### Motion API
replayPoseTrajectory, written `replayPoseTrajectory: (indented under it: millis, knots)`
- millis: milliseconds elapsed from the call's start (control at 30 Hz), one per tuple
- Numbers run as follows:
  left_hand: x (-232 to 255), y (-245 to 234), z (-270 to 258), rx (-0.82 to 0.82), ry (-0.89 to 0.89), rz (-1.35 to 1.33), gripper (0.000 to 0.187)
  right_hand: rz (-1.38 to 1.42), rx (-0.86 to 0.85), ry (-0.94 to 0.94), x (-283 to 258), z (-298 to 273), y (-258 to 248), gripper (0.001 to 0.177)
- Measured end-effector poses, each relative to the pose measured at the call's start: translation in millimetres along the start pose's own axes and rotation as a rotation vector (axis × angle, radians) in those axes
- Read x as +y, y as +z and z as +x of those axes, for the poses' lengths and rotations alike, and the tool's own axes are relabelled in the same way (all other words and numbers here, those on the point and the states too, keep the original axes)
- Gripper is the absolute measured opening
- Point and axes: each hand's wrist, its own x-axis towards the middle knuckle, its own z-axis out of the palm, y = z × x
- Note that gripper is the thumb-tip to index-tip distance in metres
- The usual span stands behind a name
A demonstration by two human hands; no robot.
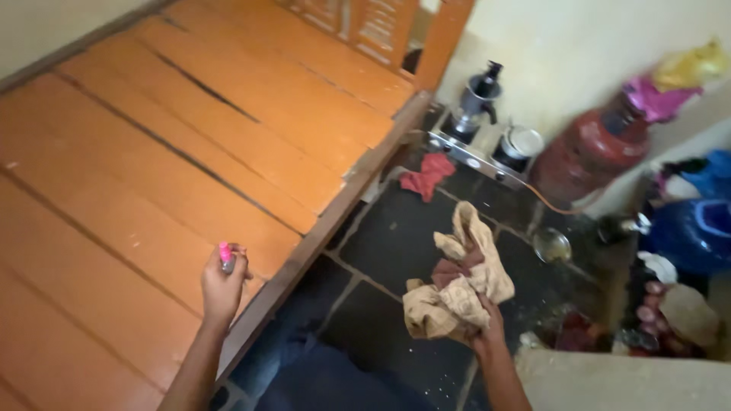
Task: The person sprays a cleaning solution from a small pink bottle onto a wooden bed frame and wipes the surface with a beige cloth. They move along the length of the frame, repeatedly spraying and wiping the wooden slats and side rails.
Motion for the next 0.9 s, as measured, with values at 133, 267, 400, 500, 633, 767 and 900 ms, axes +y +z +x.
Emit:
replayPoseTrajectory:
  millis: [133,267,400,500,633,767,900]
  knots:
    - [-1.2,56.6,42.0,-0.058,-0.026,-0.029,0.019,0.047,0.126,0.028,-21.9,-6.7,-42.9,0.044]
    - [-12.6,114.6,97.5,-0.105,-0.022,-0.021,0.022,0.056,0.184,-0.074,-51.9,29.9,-54.9,0.042]
    - [-29.0,165.8,152.7,-0.145,-0.040,-0.092,0.022,0.105,0.114,-0.066,-96.6,91.5,-46.1,0.042]
    - [-23.7,208.8,195.3,-0.135,-0.001,-0.103,0.022,0.041,0.147,-0.086,-145.0,140.7,-30.6,0.041]
    - [-11.7,268.1,254.5,-0.104,-0.001,-0.094,0.023,-0.051,0.120,-0.094,-213.1,212.2,-9.6,0.040]
    - [10.8,328.6,298.5,-0.183,0.017,-0.123,0.024,-0.066,-0.089,-0.221,-267.4,261.6,21.8,0.042]
    - [32.9,396.6,327.3,-0.171,0.015,-0.094,0.024,-0.025,-0.144,-0.187,-331.1,316.8,77.3,0.036]
